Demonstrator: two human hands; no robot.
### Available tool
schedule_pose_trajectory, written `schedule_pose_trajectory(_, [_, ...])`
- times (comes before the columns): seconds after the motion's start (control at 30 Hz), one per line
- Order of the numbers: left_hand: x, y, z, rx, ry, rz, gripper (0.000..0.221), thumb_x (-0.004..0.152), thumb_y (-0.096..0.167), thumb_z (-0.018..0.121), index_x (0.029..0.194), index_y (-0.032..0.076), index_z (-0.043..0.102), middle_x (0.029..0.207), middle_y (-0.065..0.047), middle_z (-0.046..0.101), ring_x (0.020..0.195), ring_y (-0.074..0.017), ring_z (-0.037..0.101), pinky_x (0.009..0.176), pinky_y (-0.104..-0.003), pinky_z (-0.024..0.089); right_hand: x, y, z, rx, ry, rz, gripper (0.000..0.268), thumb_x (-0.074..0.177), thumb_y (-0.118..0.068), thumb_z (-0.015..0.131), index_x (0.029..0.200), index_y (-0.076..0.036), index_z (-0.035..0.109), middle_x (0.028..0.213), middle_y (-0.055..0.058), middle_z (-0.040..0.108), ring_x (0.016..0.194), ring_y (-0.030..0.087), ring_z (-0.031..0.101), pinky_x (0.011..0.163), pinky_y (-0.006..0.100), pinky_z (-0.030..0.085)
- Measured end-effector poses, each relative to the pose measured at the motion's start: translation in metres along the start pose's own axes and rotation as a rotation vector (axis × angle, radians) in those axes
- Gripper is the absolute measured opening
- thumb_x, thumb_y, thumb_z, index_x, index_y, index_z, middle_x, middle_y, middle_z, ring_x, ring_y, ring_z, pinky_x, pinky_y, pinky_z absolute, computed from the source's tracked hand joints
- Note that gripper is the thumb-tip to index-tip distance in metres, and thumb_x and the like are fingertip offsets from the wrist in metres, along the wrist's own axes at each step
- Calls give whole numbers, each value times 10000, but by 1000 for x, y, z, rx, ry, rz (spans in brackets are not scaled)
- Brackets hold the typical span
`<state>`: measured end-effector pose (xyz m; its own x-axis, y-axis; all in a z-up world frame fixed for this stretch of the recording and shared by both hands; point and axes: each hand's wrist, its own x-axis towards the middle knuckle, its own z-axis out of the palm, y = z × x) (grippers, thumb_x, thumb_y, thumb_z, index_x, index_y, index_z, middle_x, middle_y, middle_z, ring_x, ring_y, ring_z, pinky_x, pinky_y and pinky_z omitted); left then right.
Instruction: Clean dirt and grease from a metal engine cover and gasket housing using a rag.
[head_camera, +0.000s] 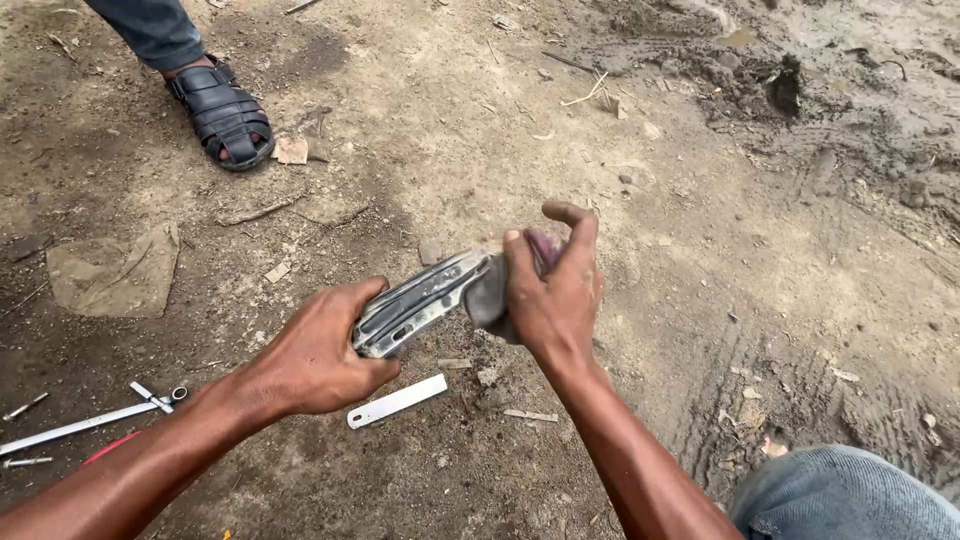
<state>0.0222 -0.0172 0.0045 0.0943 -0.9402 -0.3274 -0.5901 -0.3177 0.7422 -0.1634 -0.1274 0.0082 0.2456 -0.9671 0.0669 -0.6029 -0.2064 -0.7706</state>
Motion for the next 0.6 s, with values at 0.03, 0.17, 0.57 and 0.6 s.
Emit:
schedule_pose_trajectory(0.03, [3, -5, 1, 3, 31, -14, 458, 679, 86, 701, 1121, 2, 617, 836, -108, 695, 613, -186, 657, 554, -348, 626, -4, -6, -2, 248, 122, -18, 453, 953, -243, 642, 1334, -121, 429, 1005, 156, 699, 753, 228, 767, 642, 359, 663])
schedule_pose_trajectory(0.17, [13, -3, 4, -55, 174, 10, 519, 658, 75, 676, 1168, 5, 614, 850, -115, 718, 615, -192, 679, 562, -366, 631, -29, -25, 25, 368, -154, 144, 528, 858, -272, 728, 1329, -164, 514, 1159, 142, 690, 887, 287, 756, 714, 443, 668])
schedule_pose_trajectory(0.57, [20, -16, 18, -111, 185, 52, 492, 610, 151, 844, 1053, -1, 693, 903, -100, 755, 740, -224, 717, 734, -419, 637, -17, -47, 17, 119, -456, -13, 412, 870, -195, 790, 1258, -132, 668, 1226, 136, 632, 1061, 248, 665, 934, 477, 606])
schedule_pose_trajectory(0.6, [18, -16, 18, -176, 195, 16, 421, 646, 124, 824, 1024, -7, 695, 894, -113, 750, 731, -236, 705, 719, -437, 640, -15, -57, 11, 89, -502, 64, 385, 911, -210, 755, 1281, -137, 672, 1222, 139, 640, 1037, 274, 668, 925, 490, 610])
